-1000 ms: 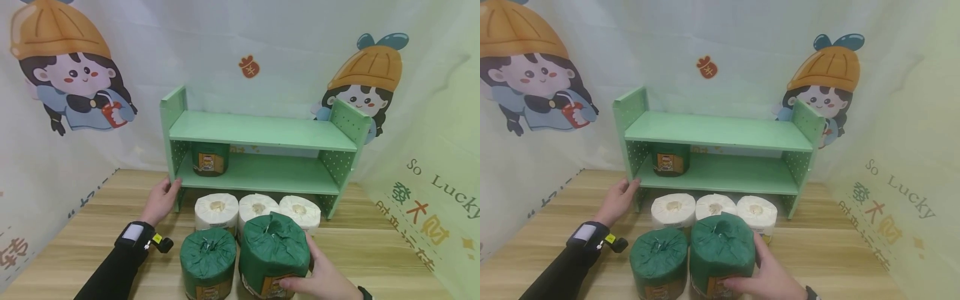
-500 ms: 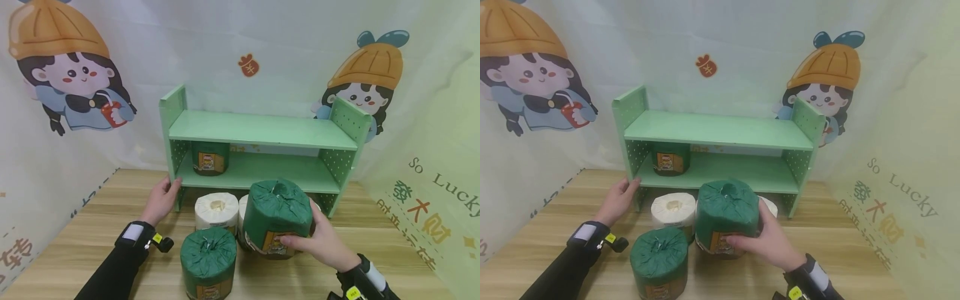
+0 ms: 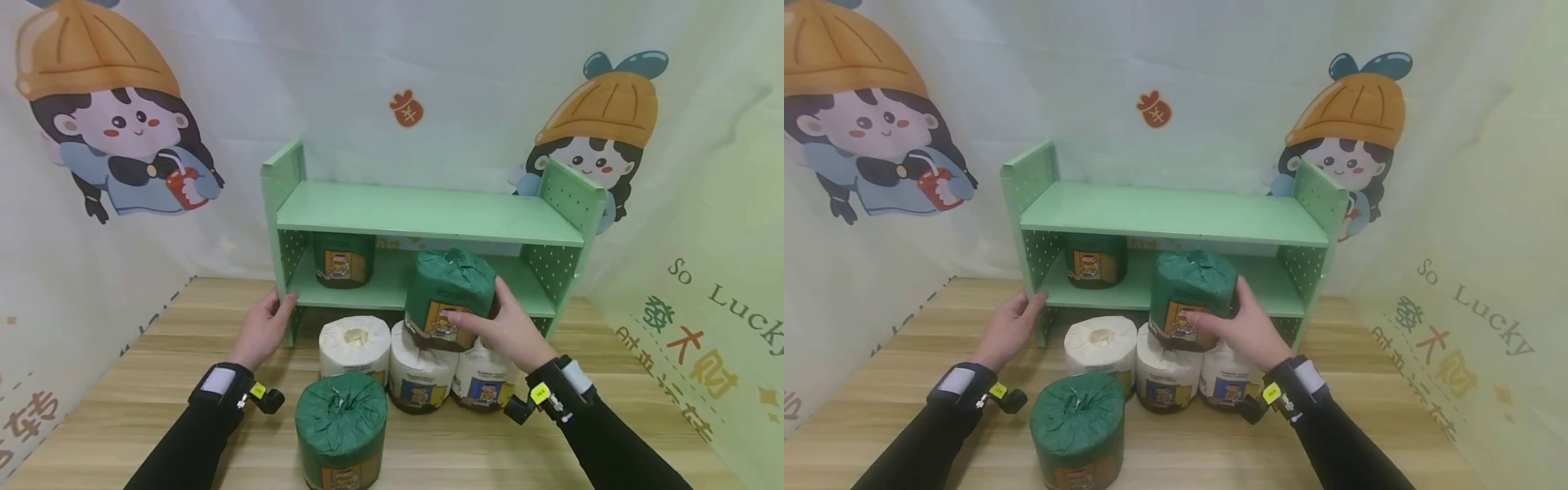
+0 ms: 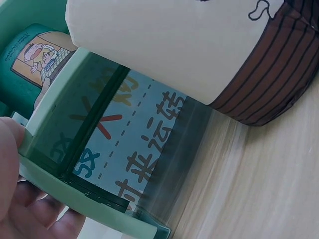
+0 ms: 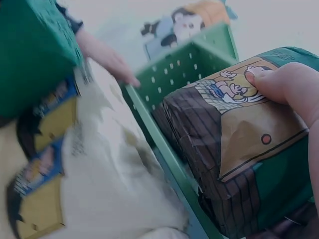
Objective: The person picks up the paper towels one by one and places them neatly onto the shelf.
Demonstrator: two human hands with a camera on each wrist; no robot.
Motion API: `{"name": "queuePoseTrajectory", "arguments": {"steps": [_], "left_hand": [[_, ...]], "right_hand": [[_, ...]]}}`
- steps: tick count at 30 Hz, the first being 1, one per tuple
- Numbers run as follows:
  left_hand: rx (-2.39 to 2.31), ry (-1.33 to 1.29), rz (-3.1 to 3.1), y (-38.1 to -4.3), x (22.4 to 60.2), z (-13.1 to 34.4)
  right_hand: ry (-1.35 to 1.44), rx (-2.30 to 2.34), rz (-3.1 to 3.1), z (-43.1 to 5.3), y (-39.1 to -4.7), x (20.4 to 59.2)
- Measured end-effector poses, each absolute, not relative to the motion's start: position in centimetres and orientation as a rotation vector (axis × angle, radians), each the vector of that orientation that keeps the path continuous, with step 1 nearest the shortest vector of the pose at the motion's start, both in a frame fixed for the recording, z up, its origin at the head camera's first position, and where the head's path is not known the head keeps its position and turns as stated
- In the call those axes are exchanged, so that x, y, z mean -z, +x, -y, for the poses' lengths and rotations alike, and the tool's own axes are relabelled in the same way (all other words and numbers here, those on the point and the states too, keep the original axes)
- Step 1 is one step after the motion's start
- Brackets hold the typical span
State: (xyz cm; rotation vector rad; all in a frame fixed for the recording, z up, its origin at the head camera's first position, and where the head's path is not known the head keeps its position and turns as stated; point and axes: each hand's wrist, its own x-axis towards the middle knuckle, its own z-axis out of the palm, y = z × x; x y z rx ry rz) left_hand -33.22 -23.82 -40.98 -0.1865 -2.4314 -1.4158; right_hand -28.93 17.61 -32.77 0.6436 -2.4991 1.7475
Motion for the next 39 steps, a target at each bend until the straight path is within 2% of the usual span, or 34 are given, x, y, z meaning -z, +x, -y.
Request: {"name": "queuePoseTrajectory", "arguments": {"steps": [17, 31, 39], "left_hand": [[1.404, -0.228, 2.399, -33.4, 41.4, 23.8], [1.409, -0.191, 2.426, -33.2, 41.5, 23.9], [1.398, -0.189, 2.426, -33.4, 41.1, 23.9]], "right_hand": [[0.361, -1.478, 2.775, -16.6, -33.3, 32.0], [0.542, -1.426, 2.692, -15.2, -35.9, 31.6], [0.43, -1.372, 2.696, -14.6, -37.1, 31.5]]}}
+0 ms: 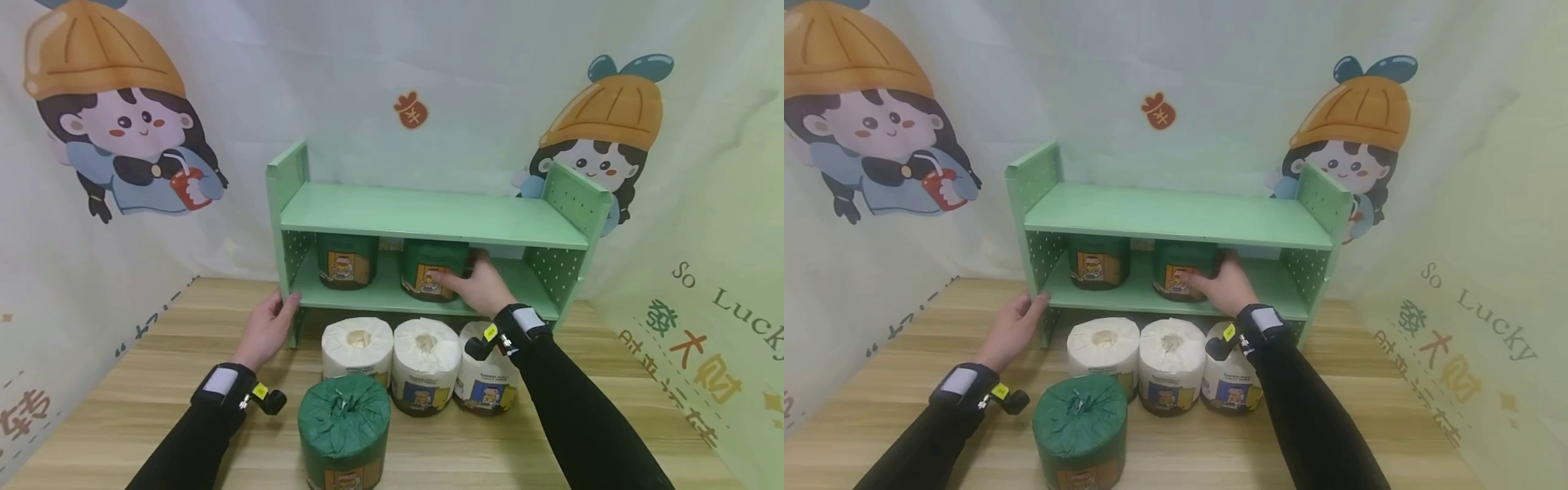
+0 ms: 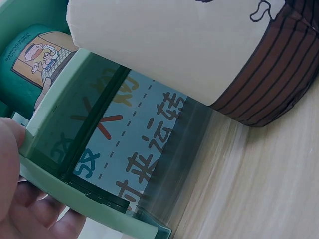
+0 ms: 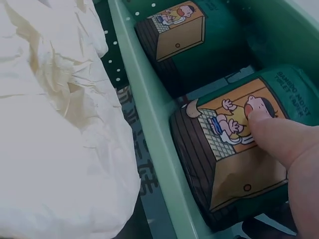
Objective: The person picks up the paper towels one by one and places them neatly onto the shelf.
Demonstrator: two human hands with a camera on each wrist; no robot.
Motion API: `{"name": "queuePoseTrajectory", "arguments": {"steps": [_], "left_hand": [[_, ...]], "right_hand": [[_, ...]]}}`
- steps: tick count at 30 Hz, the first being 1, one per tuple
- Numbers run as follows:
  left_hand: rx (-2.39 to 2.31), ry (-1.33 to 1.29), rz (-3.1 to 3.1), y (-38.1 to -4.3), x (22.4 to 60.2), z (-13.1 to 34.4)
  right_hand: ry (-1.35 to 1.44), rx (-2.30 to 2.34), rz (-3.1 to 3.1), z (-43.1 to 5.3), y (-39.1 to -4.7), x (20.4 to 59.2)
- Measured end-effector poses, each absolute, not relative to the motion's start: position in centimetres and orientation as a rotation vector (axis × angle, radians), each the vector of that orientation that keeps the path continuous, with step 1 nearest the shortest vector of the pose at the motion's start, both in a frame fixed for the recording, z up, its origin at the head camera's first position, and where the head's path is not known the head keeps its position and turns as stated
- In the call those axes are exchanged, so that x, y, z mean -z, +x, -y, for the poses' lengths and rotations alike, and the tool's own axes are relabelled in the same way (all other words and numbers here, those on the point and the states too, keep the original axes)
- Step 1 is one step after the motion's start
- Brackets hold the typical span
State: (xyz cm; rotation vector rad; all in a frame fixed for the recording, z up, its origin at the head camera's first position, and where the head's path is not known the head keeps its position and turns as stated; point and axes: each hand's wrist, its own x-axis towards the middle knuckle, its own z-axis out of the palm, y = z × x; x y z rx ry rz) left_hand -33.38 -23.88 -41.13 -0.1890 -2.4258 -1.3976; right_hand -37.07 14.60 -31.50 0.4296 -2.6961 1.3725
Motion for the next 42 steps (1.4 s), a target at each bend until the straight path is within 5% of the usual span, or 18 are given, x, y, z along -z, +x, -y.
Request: {"name": "queuePoseTrajectory", "arguments": {"steps": [42], "left_hand": [[1.428, -0.218, 2.415, -33.2, 41.0, 23.9]], "right_hand": [[0.436, -1.306, 2.739, -15.2, -36.4, 31.6]]}}
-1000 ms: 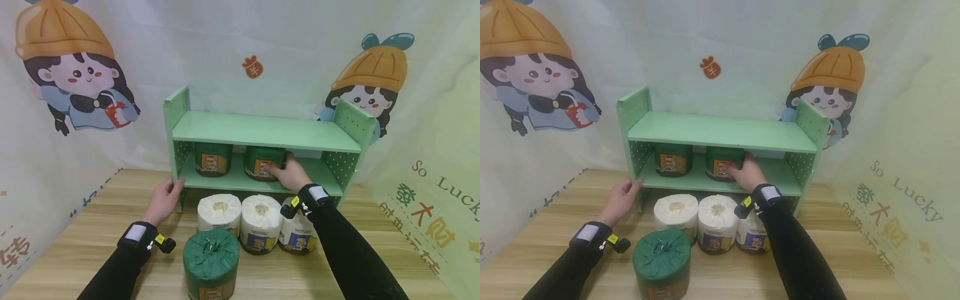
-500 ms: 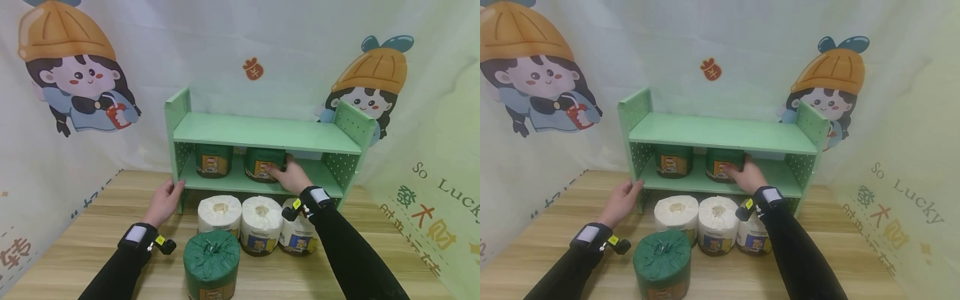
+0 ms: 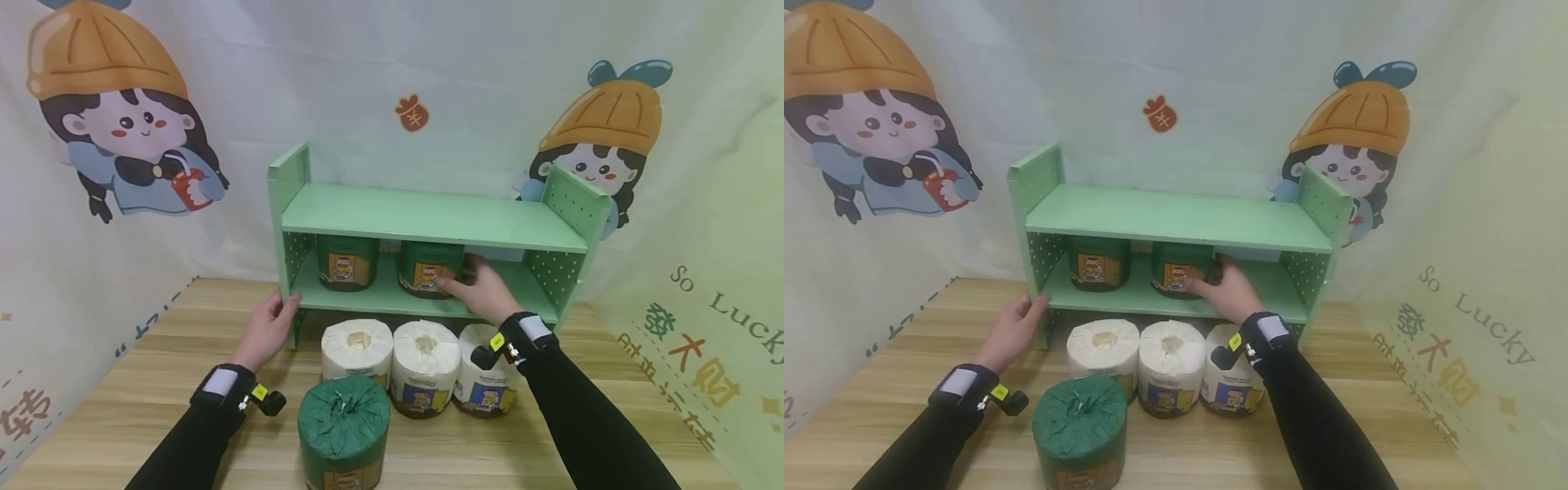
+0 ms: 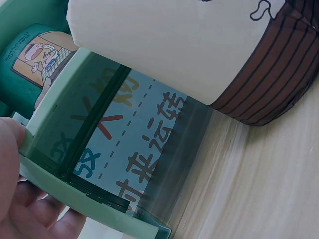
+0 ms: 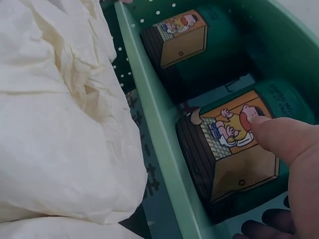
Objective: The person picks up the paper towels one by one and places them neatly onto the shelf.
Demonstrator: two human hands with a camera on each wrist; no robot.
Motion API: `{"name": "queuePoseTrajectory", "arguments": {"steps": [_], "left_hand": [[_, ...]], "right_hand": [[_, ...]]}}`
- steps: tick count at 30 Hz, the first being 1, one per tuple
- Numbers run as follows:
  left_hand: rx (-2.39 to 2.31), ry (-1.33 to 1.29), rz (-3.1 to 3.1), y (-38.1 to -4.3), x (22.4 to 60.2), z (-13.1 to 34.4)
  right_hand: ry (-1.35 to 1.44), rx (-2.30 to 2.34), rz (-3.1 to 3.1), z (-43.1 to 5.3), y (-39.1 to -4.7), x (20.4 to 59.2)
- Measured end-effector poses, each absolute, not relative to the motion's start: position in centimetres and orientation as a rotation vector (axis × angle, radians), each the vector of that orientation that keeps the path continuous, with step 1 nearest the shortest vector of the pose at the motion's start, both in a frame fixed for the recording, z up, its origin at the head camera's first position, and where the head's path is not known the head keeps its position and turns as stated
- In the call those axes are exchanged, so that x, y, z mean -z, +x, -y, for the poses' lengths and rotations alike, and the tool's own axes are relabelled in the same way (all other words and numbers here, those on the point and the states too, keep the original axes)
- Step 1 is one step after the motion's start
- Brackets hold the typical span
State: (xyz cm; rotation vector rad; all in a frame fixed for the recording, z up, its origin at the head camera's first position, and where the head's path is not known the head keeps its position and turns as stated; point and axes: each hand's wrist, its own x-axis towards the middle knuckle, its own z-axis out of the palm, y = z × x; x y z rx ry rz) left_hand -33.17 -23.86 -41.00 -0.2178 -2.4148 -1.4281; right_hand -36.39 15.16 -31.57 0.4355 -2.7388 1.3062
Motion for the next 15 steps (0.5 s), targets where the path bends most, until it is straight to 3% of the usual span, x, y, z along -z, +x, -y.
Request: {"name": "queuePoseTrajectory", "arguments": {"steps": [15], "left_hand": [[1.396, -0.207, 2.424, -33.0, 41.0, 24.0]], "right_hand": [[0.531, -1.49, 2.623, -16.8, -31.7, 31.1]]}}
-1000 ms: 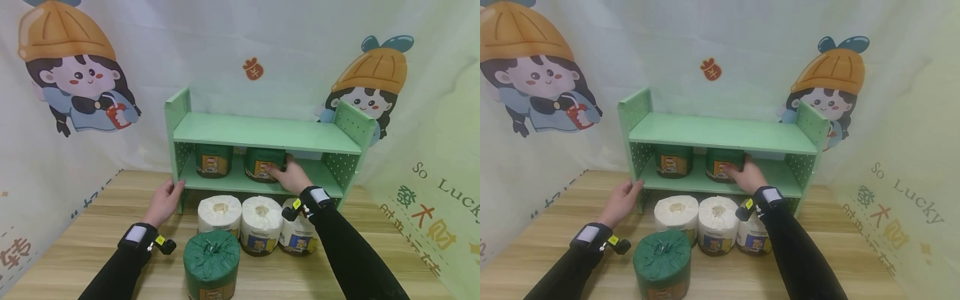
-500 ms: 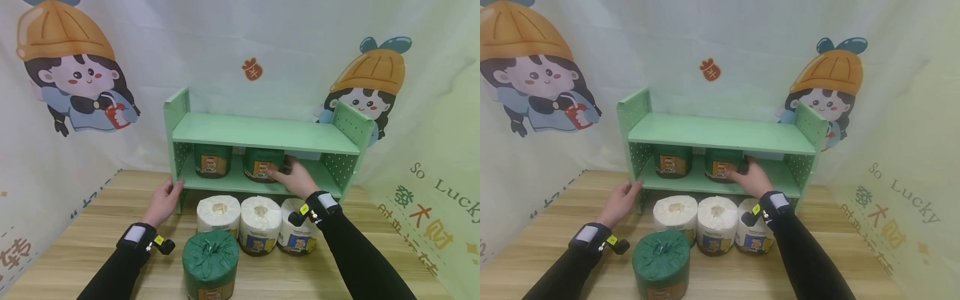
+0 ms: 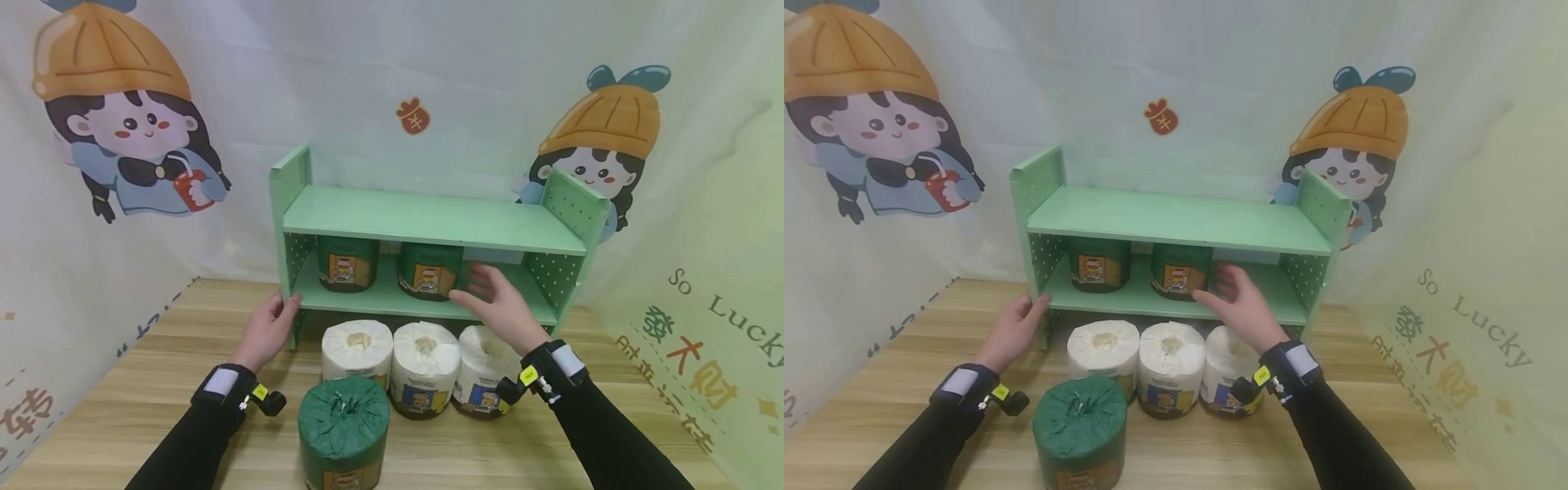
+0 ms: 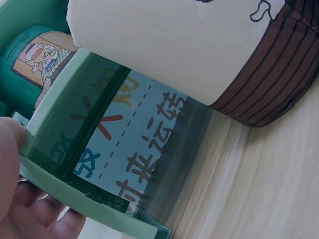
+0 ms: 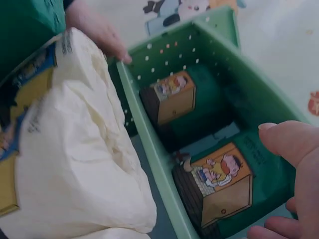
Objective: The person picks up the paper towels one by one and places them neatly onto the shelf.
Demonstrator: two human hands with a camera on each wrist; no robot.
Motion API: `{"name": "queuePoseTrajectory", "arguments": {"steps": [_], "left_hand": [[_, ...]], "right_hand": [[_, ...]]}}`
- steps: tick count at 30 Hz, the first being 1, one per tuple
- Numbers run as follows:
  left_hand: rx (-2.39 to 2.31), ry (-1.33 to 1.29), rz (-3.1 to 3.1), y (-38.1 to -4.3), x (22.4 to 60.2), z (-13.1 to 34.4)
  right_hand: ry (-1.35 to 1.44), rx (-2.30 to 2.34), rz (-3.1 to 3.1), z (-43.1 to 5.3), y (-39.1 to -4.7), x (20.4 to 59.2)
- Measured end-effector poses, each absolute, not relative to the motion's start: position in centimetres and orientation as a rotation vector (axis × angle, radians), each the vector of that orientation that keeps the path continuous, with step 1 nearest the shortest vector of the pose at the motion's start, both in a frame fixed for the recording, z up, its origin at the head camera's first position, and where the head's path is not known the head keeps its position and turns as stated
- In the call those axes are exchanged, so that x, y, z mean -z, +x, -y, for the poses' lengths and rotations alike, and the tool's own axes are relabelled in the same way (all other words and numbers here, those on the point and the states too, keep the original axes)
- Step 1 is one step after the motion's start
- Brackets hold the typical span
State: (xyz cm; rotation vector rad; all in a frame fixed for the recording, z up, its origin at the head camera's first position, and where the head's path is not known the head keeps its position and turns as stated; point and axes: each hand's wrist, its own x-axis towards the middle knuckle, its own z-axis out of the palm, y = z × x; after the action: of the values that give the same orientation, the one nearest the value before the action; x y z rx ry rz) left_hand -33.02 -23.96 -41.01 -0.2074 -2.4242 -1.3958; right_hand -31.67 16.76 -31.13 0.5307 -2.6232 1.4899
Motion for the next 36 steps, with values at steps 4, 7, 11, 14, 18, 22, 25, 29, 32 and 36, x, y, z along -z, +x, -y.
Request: {"name": "queuePoseTrajectory", "arguments": {"steps": [4, 7, 11, 14, 18, 22, 25, 29, 32, 36], "left_hand": [[1.41, -0.206, 2.423, -33.1, 41.0, 23.9], [1.422, -0.204, 2.415, -33.2, 40.9, 23.8], [1.424, -0.208, 2.414, -33.1, 40.9, 23.8], [1.424, -0.199, 2.418, -33.1, 40.9, 23.8], [1.414, -0.189, 2.43, -33.0, 40.9, 23.7], [1.408, -0.186, 2.441, -33.0, 40.8, 23.6], [1.406, -0.187, 2.439, -33.0, 40.9, 23.7], [1.393, -0.184, 2.442, -32.9, 41.0, 23.7], [1.392, -0.183, 2.451, -32.9, 40.9, 23.7], [1.397, -0.184, 2.455, -32.9, 40.8, 23.7]], "right_hand": [[0.604, -1.548, 2.541, -17.4, -30.3, 31.3], [0.668, -1.587, 2.477, -17.4, -29.2, 31.4], [0.747, -1.623, 2.424, -16.7, -27.6, 31.3], [0.801, -1.649, 2.407, -16.2, -26.3, 31.2], [0.867, -1.685, 2.384, -15.4, -24.5, 31.2], [0.942, -1.71, 2.345, -14.7, -23.0, 31.5], [1.006, -1.75, 2.319, -14.0, -22.1, 31.9], [1.092, -1.82, 2.317, -13.0, -21.0, 32.9], [1.137, -1.855, 2.353, -12.4, -20.3, 33.6], [1.177, -1.871, 2.418, -11.6, -19.5, 34.8]]}}
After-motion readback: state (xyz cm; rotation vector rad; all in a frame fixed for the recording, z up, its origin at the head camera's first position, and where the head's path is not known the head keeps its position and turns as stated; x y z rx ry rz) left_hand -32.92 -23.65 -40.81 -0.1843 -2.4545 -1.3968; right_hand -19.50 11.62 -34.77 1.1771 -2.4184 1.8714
